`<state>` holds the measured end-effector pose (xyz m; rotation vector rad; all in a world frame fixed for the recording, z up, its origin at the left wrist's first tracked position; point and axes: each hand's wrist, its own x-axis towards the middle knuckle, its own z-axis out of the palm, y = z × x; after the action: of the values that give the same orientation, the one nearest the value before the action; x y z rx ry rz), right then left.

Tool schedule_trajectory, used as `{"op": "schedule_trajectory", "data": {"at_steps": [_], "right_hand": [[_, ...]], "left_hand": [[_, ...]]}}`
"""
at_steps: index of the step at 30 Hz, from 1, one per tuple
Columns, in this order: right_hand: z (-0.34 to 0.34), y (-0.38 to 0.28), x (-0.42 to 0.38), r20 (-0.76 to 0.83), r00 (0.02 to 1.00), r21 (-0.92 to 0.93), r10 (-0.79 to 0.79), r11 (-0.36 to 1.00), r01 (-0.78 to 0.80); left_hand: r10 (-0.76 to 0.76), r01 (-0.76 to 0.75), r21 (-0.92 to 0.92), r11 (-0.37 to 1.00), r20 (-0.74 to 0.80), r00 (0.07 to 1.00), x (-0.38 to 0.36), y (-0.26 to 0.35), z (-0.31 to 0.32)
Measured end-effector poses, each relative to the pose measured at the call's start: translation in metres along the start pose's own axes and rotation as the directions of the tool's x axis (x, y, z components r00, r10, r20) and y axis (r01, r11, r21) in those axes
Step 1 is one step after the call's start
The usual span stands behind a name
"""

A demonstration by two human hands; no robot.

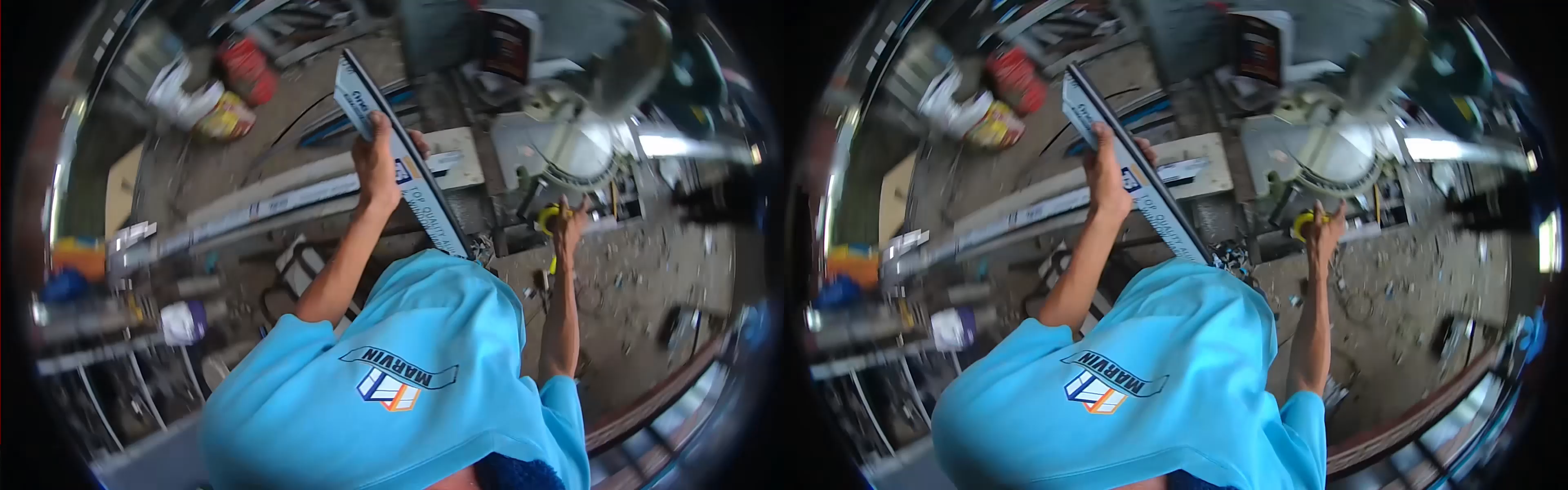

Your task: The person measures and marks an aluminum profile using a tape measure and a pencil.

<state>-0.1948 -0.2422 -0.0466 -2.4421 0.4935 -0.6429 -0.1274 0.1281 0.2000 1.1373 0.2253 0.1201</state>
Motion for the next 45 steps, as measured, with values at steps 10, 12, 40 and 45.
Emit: {"op": "schedule_trajectory", "data": {"at_steps": [10,12,40,45], "right_hand": [[-0.105,-0.197,-0.075,0.772,0.400,0.500,-0.494,0.861,0.098],[-0.101,-0.212,-0.090,0.864,0.219,0.420,-0.453,0.889,0.181],[0.052,-0.310,-0.155,0.824,0.190,0.439,-0.534,0.813,0.382],[0.089,-0.364,-0.088,0.587,0.383,0.250,-0.713,0.610,0.752]], "left_hand": [[-0.143,-0.110,-0.421,0.900,-0.525,0.839,-0.137,-0.092,-0.021],[-0.172,-0.107,-0.606,0.788,-0.383,0.907,-0.151,-0.081,-0.036],[0.226,0.630,0.546,0.553,-0.826,0.517,-0.283,-0.094,-0.371],[-0.016,0.909,0.382,0.169,-0.921,0.390,-0.308,-0.208,-0.377]]}}
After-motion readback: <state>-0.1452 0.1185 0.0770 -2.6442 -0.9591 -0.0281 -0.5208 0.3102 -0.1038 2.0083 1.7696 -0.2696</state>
